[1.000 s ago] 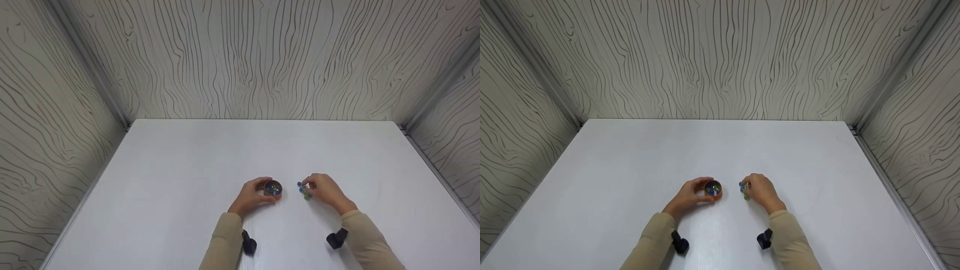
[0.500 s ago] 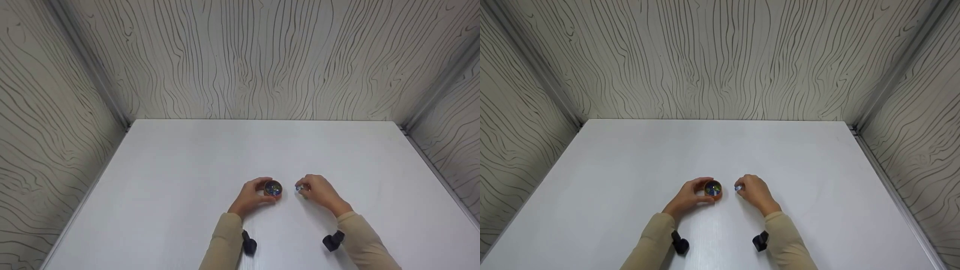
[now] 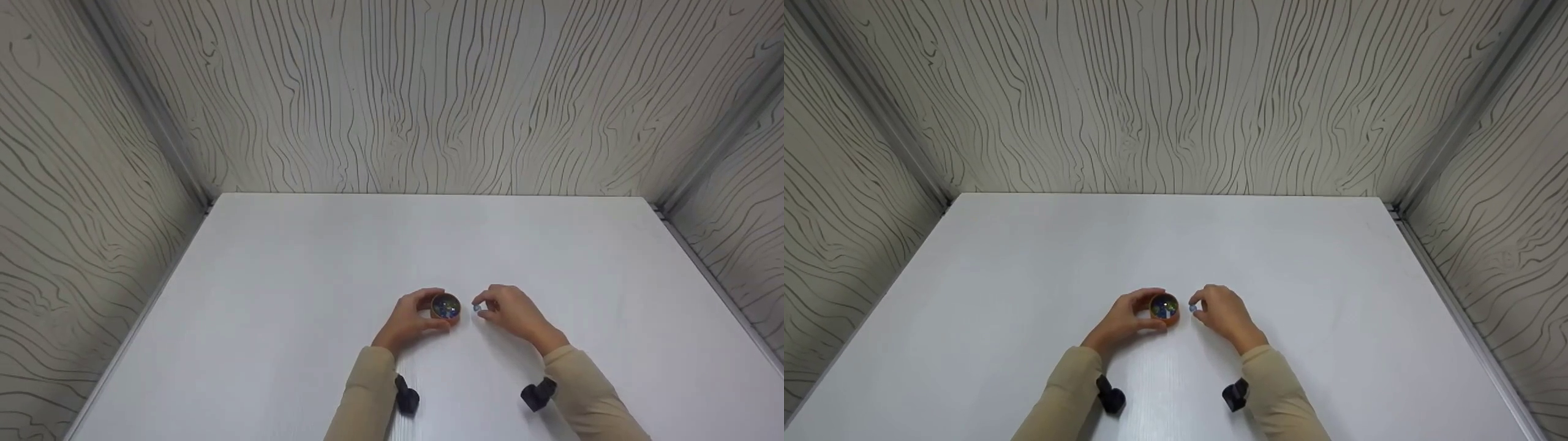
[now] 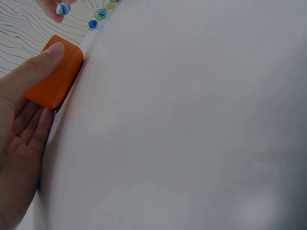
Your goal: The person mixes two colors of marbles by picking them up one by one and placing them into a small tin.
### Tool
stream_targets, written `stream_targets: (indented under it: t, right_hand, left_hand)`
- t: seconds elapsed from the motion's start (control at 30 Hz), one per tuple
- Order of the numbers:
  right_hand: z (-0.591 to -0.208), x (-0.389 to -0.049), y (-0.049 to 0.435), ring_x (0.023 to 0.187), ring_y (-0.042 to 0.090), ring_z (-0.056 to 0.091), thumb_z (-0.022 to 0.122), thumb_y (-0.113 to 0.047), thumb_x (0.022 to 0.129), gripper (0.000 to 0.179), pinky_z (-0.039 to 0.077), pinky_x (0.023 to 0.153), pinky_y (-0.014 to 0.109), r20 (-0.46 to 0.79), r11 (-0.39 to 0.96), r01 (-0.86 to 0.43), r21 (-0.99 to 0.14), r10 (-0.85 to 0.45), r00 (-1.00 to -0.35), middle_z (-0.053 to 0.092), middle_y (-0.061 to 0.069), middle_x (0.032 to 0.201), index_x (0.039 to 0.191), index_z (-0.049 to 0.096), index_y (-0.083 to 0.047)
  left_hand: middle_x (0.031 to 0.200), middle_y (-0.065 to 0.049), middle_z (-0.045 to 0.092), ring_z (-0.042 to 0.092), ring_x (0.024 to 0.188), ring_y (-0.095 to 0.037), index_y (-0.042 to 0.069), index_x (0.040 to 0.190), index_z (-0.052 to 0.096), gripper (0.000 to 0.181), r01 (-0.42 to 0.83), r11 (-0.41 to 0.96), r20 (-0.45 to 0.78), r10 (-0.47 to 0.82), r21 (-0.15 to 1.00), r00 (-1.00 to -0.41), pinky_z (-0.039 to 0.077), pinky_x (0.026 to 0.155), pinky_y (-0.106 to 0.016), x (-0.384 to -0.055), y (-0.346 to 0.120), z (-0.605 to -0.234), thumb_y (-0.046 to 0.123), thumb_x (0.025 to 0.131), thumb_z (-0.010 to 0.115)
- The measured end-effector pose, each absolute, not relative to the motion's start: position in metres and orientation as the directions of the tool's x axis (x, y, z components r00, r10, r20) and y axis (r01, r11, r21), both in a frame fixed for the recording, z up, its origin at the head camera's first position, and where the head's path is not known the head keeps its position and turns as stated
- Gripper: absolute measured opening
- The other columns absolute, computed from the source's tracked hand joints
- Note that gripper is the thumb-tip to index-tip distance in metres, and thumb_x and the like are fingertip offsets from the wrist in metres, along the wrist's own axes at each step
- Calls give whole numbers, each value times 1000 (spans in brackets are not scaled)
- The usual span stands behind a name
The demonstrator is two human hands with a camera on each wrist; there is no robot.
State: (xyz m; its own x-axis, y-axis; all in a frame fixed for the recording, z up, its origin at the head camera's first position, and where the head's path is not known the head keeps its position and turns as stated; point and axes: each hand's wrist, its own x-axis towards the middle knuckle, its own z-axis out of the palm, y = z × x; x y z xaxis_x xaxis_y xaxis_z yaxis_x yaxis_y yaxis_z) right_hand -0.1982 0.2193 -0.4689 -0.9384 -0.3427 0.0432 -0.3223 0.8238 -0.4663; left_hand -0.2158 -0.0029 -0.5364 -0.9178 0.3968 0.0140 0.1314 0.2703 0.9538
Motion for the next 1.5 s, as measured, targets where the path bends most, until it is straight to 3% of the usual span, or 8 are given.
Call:
stream_targets:
  t: [1.5]
  right_hand:
    - [-464, -202, 197, 67, 6, 44, 73, -4, 80, 16, 38, 59, 20, 91, 791, -410, -455, -416, -905, 56, 0, 69, 95, 75, -5]
  left_hand:
    - [129, -9, 65, 63, 119, -24, 7, 130, 58, 63, 131, 232, 27, 402, 964, -915, 47, 108, -39, -218, -2, -535, 11, 72, 83]
